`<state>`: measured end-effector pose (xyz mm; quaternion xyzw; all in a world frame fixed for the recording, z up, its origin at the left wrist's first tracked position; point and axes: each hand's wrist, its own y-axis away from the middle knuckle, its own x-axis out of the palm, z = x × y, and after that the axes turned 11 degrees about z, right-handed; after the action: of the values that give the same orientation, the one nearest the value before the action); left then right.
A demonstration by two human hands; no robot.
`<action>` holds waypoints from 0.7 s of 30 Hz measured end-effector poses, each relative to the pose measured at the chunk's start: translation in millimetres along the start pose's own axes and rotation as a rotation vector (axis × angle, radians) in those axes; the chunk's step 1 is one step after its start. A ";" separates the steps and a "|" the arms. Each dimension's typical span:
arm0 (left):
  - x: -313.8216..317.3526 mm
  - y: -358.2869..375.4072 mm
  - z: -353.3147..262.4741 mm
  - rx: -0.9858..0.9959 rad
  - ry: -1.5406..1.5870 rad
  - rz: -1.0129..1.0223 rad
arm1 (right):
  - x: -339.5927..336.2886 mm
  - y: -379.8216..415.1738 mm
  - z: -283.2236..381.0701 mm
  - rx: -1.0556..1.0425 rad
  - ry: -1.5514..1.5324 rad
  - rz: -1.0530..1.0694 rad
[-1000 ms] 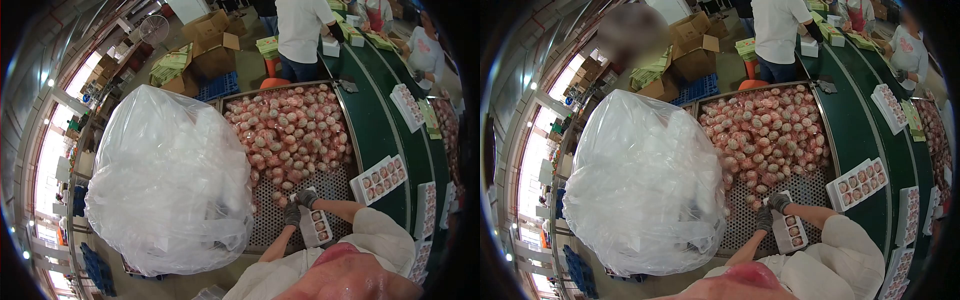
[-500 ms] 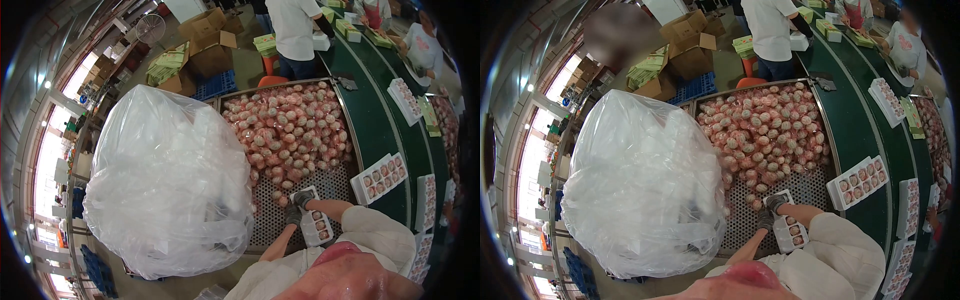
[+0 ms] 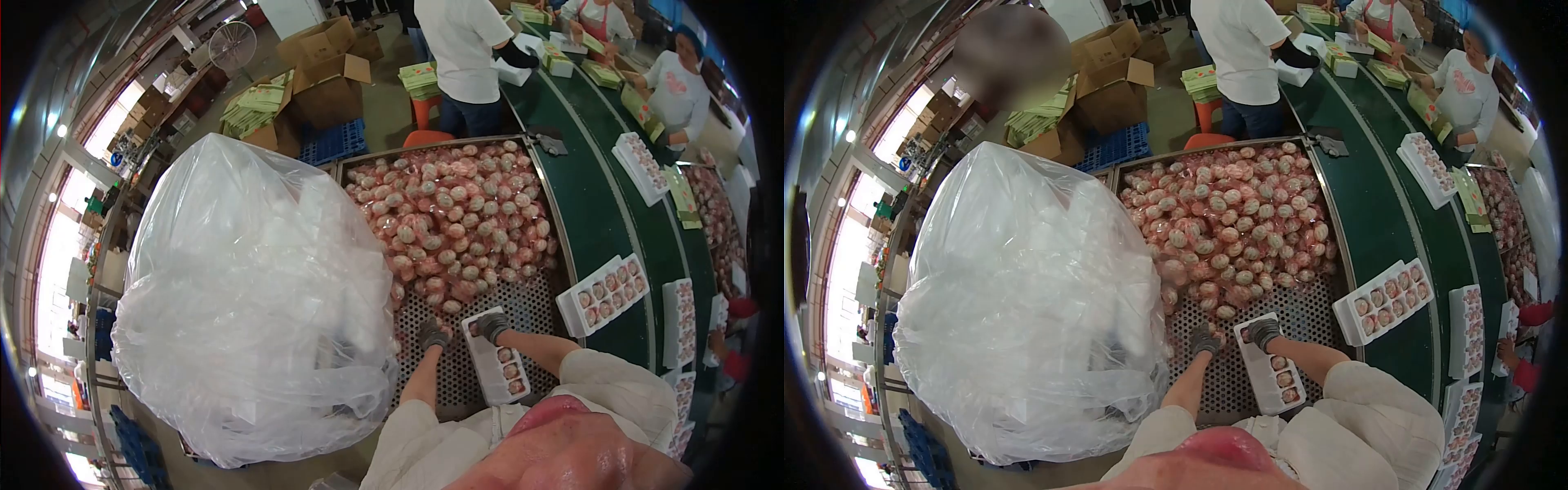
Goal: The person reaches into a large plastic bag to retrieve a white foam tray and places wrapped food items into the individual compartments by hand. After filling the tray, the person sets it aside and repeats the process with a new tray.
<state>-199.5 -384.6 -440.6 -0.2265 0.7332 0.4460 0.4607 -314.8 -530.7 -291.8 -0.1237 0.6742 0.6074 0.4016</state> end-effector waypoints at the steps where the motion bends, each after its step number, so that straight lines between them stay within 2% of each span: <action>1: -19.2 4.3 -10.1 0.007 0.005 0.001 | 10.4 -10.7 -5.6 0.009 0.002 0.001; 3: -85.3 28.7 -27.5 -0.087 0.201 0.368 | 46.1 -42.5 -16.2 -0.006 -0.029 -0.066; 4: -76.0 39.2 -20.8 0.088 0.128 0.082 | 37.7 -29.5 -13.2 -0.025 -0.034 -0.119; 5: -65.5 40.9 -17.8 0.081 0.124 0.087 | 29.5 -21.8 -7.3 -0.032 -0.038 -0.114; 7: -47.1 38.3 -16.6 0.266 -0.116 -0.147 | 12.6 -7.2 0.1 -0.029 -0.023 -0.124; 8: -76.8 46.1 -31.7 0.198 0.154 0.050 | -0.5 5.7 3.3 -0.076 -0.146 -0.122; 9: -71.6 43.6 -33.9 0.241 0.137 -0.051 | 58.7 -38.1 -16.7 -0.397 -0.370 -0.611; 10: -59.2 44.7 -27.8 0.279 0.119 -0.139 | 68.1 -50.4 -12.5 -0.239 -0.546 -0.295; 11: -46.1 36.8 -23.3 0.334 0.093 -0.108 | -1.9 5.8 8.3 0.089 -0.532 -0.041; 13: -74.2 53.5 -35.5 0.337 0.024 -0.124 | 52.0 -28.2 -11.3 -0.039 -0.712 -0.169; 14: -83.3 57.8 -34.6 0.377 0.030 -0.064 | 65.5 -35.1 -17.2 -0.083 -0.786 -0.228; 15: -67.6 50.4 -30.1 0.359 0.131 -0.167 | 73.4 -40.3 -20.0 -0.103 -0.833 -0.258; 16: -84.4 52.3 -38.4 0.168 0.194 0.056 | 70.2 -36.4 -23.0 -0.238 -0.787 -0.251; 17: -81.4 42.2 -34.5 0.181 0.252 -0.009 | 21.4 -15.9 -7.8 -0.140 -0.172 -0.093; 18: -65.0 42.2 -25.2 0.142 0.290 -0.155 | 10.1 -4.2 -9.3 -0.219 -0.162 -0.178; 19: -63.3 51.9 -20.5 0.079 0.348 -0.242 | -13.1 1.9 -3.3 -0.003 -0.343 0.152; 20: -71.4 54.3 -16.3 0.024 0.402 -0.359 | -32.0 6.3 10.5 0.200 -0.365 0.312; 21: -68.4 51.2 -4.6 0.006 0.397 -0.351 | 15.3 1.5 -12.0 -0.129 -0.563 -0.184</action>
<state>-207.3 -368.4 -357.0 -0.4319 0.7600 0.3039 0.3788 -330.4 -536.5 -302.1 -0.0361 0.4824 0.6205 0.6173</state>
